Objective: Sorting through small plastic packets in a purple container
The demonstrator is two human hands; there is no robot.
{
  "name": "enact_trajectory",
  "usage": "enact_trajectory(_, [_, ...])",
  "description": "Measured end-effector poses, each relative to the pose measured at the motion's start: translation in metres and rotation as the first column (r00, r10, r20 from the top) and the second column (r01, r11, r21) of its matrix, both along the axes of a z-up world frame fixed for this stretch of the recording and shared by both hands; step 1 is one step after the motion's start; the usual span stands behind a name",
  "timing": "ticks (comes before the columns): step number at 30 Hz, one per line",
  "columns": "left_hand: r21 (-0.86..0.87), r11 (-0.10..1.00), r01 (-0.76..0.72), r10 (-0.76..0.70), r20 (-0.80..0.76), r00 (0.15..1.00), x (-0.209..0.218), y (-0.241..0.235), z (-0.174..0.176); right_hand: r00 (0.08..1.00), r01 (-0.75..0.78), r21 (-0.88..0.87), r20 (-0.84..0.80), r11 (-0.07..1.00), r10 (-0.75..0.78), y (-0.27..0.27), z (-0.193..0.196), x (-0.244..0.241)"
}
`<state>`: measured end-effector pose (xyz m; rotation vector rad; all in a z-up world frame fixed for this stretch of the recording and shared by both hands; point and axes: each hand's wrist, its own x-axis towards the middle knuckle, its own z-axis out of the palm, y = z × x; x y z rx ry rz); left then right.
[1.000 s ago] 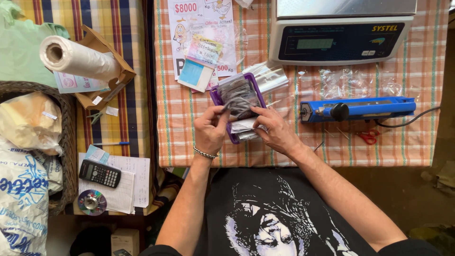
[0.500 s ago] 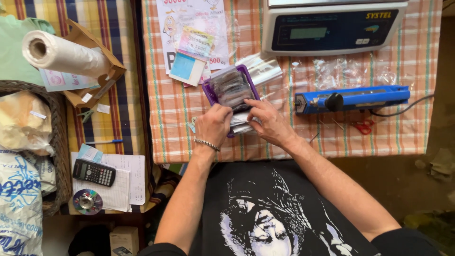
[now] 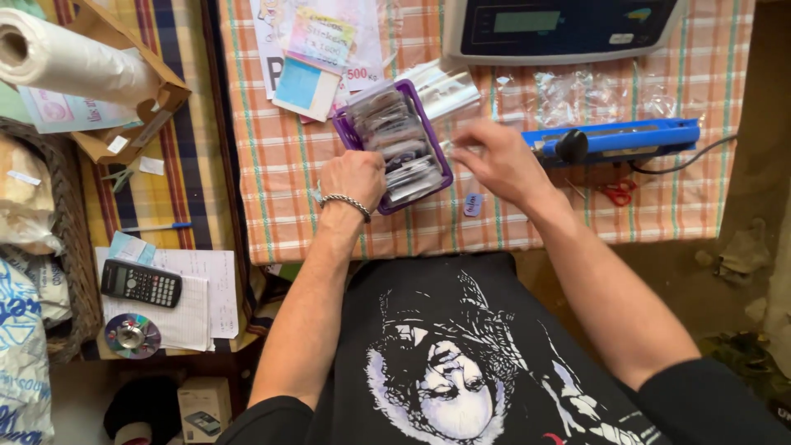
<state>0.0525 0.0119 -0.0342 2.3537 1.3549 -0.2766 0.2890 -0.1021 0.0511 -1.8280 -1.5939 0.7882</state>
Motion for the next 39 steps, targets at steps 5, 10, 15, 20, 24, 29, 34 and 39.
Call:
enact_trajectory(5, [0.015, 1.0, -0.012, 0.011, 0.049, 0.999, -0.004, -0.004, 0.008, 0.975, 0.119, -0.38, 0.22, 0.917, -0.036, -0.07, -0.071, -0.008])
enact_trajectory(10, [0.039, 0.998, -0.048, 0.04, 0.186, 0.982, -0.016, -0.013, 0.003, 0.946, 0.21, -0.549, 0.323, 0.809, -0.027, -0.089, -0.092, -0.015])
enact_trajectory(15, [-0.172, 0.794, -0.583, 0.506, 0.719, 0.477, -0.088, 0.023, 0.036, 0.928, 0.254, -0.528, 0.37, 0.81, -0.049, -0.088, -0.093, -0.014])
enact_trajectory(20, [-0.082, 0.866, -0.493, 0.471, 0.462, 0.752, -0.137, 0.018, -0.012, 0.938, 0.292, -0.568, 0.325, 0.77, -0.116, -0.086, -0.081, -0.013])
enact_trajectory(24, [0.014, 0.951, -0.31, 0.298, 0.235, 0.925, -0.125, -0.005, -0.041, 0.949, 0.314, -0.552, 0.196, 0.773, -0.245, -0.083, -0.069, -0.019])
enact_trajectory(29, [-0.07, 0.938, -0.339, 0.345, 0.125, 0.93, -0.095, -0.01, -0.04, 0.943, 0.327, -0.485, 0.12, 0.811, -0.309, -0.087, -0.076, -0.016])
enact_trajectory(34, [-0.19, 0.903, -0.385, 0.394, 0.009, 0.919, -0.099, -0.002, -0.056, 0.945, 0.3, -0.428, 0.008, 0.853, -0.328, -0.097, -0.086, -0.018])
enact_trajectory(39, [-0.276, 0.908, -0.317, 0.368, 0.158, 0.916, -0.127, -0.003, -0.068, 0.97, 0.237, -0.38, 0.049, 0.894, -0.236, -0.103, -0.098, -0.013])
